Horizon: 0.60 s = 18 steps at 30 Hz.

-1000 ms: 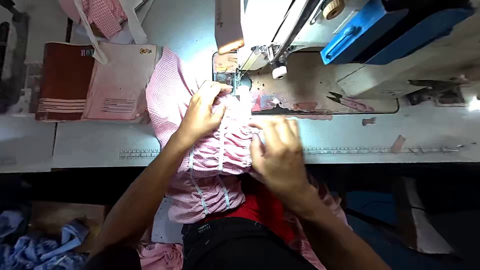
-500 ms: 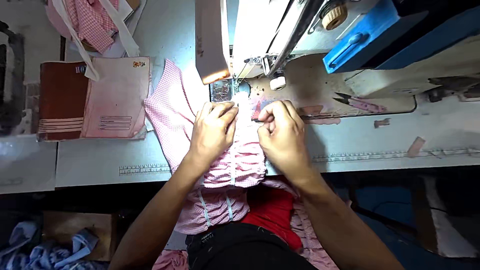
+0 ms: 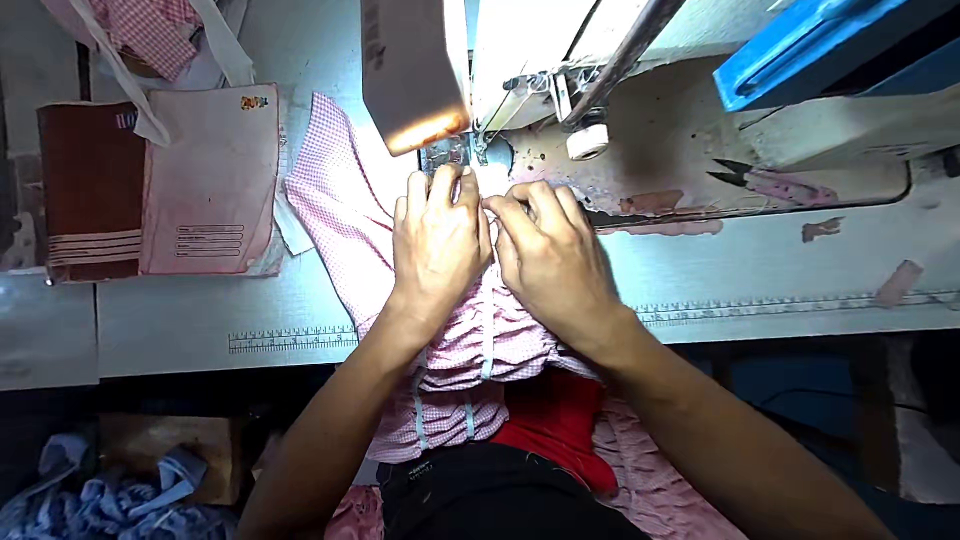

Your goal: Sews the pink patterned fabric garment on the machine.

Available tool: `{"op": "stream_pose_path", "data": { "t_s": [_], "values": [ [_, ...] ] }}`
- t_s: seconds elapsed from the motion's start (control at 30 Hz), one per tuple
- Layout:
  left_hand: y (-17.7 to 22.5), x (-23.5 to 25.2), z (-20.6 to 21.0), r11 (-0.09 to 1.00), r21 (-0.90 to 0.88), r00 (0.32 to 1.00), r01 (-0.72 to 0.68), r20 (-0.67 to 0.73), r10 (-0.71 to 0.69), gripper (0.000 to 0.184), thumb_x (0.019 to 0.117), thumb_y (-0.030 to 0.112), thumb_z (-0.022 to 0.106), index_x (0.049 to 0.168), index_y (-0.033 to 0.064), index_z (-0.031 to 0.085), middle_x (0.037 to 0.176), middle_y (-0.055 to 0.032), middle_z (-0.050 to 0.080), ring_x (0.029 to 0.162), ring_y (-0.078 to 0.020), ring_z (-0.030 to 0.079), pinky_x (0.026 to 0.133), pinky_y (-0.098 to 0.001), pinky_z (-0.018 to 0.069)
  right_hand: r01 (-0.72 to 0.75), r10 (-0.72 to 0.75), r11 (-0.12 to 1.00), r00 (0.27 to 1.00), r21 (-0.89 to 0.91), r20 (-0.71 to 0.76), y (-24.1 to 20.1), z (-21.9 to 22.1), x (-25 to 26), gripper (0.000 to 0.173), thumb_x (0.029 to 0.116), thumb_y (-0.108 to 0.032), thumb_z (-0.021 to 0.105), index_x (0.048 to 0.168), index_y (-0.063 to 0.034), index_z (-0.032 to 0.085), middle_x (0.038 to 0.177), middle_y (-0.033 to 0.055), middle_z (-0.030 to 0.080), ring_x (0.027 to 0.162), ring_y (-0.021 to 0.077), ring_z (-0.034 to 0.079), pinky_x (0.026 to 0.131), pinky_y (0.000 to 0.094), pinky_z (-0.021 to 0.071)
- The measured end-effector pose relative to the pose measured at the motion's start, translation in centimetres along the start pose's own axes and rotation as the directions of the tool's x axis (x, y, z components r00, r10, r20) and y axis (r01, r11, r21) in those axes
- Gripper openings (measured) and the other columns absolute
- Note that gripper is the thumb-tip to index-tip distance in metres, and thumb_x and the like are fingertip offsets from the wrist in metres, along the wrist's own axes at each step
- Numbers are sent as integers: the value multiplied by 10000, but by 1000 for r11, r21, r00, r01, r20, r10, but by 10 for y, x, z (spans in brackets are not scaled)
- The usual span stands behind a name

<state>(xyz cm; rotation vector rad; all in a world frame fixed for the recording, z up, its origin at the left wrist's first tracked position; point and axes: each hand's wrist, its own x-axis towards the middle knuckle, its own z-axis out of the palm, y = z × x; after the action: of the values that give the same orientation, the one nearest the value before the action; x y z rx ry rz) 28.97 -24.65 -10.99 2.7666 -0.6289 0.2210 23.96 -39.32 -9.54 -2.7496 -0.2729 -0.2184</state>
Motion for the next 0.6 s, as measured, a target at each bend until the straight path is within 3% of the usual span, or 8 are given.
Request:
{"op": "stream_pose_path", "data": {
  "t_s": [0.6],
  "values": [
    [0, -1, 0, 998, -59, 999, -37, -8, 36, 377, 1017, 248, 518, 1330, 144, 700, 1347, -111, 597, 1119, -316, 547, 836, -443, 459, -17, 16, 1000, 998, -4, -67, 4, 1, -8, 343, 1000, -68, 530, 1300, -81, 696, 1197, 168, 629, 1048, 364, 584, 820, 472, 493]
  ]
}}
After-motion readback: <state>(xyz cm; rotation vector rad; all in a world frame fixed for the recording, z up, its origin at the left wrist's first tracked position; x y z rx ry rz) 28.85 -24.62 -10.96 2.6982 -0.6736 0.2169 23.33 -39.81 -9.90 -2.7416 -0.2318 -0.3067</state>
